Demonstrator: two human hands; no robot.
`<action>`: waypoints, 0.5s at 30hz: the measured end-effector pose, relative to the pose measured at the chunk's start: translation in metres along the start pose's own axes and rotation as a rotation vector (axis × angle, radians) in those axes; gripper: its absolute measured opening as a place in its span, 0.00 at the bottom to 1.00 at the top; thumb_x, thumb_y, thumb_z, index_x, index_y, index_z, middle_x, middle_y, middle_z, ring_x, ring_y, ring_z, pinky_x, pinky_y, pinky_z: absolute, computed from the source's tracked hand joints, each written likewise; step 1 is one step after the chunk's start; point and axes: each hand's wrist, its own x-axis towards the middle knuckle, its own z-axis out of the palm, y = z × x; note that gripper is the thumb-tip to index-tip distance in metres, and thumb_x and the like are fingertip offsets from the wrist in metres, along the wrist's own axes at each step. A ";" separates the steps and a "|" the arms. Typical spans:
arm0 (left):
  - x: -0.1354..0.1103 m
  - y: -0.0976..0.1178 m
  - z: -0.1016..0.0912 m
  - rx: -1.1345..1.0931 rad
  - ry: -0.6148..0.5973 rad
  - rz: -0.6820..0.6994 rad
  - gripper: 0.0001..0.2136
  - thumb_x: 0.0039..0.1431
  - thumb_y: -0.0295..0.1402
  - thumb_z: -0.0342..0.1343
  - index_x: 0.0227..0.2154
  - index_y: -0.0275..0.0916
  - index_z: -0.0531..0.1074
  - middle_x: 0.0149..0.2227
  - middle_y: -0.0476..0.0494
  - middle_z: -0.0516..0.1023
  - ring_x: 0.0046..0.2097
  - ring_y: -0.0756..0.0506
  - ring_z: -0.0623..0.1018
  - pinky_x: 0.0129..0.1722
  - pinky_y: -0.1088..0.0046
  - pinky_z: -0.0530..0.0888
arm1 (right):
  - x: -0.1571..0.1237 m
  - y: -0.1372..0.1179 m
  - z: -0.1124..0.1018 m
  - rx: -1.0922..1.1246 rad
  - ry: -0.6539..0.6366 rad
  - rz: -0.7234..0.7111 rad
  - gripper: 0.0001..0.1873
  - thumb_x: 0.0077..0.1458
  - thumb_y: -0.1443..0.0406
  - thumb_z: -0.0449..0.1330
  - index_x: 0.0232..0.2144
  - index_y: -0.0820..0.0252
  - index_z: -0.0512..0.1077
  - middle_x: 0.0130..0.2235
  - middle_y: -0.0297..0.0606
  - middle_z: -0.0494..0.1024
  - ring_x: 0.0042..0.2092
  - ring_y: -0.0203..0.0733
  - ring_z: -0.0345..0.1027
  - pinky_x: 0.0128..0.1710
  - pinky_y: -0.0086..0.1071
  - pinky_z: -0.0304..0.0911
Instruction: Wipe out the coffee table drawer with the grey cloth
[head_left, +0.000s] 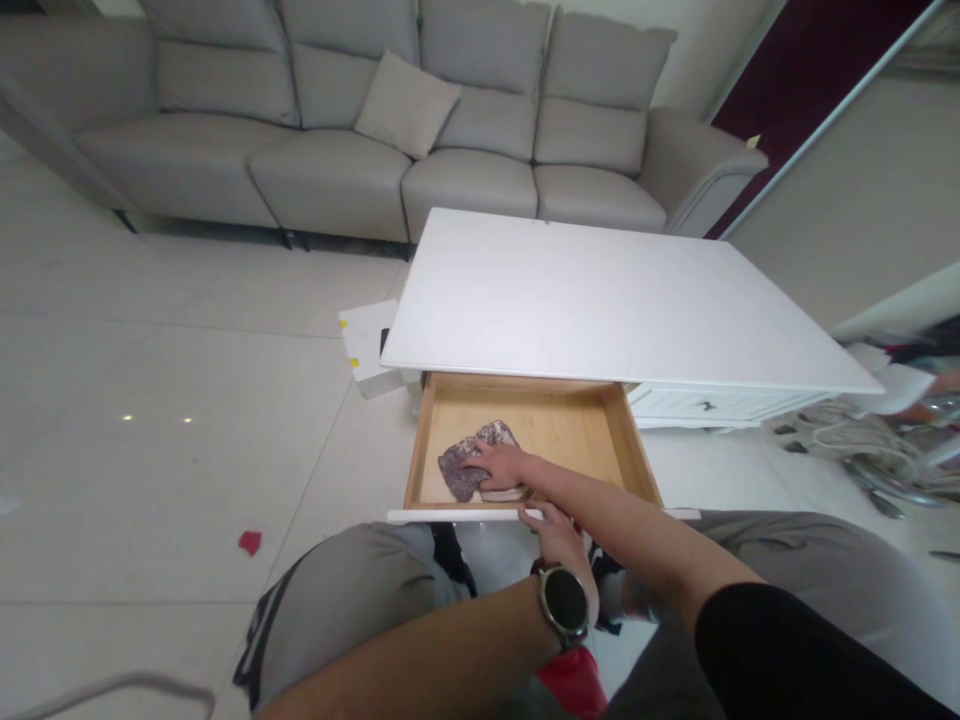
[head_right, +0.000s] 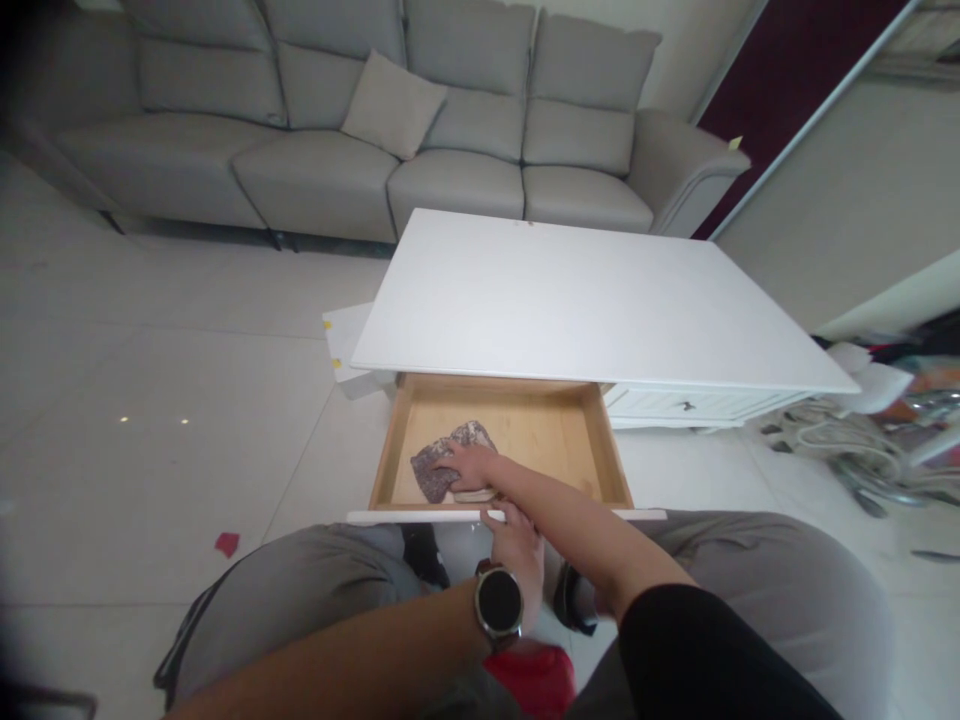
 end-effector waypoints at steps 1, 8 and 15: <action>-0.003 -0.001 -0.004 0.041 -0.010 0.013 0.26 0.66 0.22 0.42 0.63 0.40 0.72 0.63 0.30 0.73 0.65 0.29 0.69 0.59 0.34 0.69 | -0.005 0.005 -0.002 0.010 0.009 0.034 0.38 0.59 0.50 0.62 0.69 0.39 0.59 0.69 0.49 0.57 0.54 0.55 0.73 0.54 0.48 0.65; -0.012 -0.004 -0.031 0.048 -0.062 0.035 0.32 0.66 0.20 0.42 0.70 0.52 0.58 0.62 0.33 0.73 0.63 0.31 0.72 0.58 0.36 0.71 | -0.081 0.082 -0.013 -0.002 -0.006 0.440 0.42 0.60 0.49 0.62 0.72 0.43 0.53 0.73 0.54 0.47 0.59 0.61 0.70 0.58 0.51 0.61; -0.002 -0.003 -0.022 -0.193 -0.035 0.022 0.30 0.64 0.21 0.45 0.67 0.51 0.66 0.60 0.32 0.75 0.62 0.28 0.72 0.59 0.29 0.67 | -0.161 0.127 0.007 -0.025 -0.254 0.637 0.53 0.58 0.49 0.62 0.76 0.52 0.41 0.75 0.61 0.36 0.62 0.65 0.68 0.62 0.52 0.59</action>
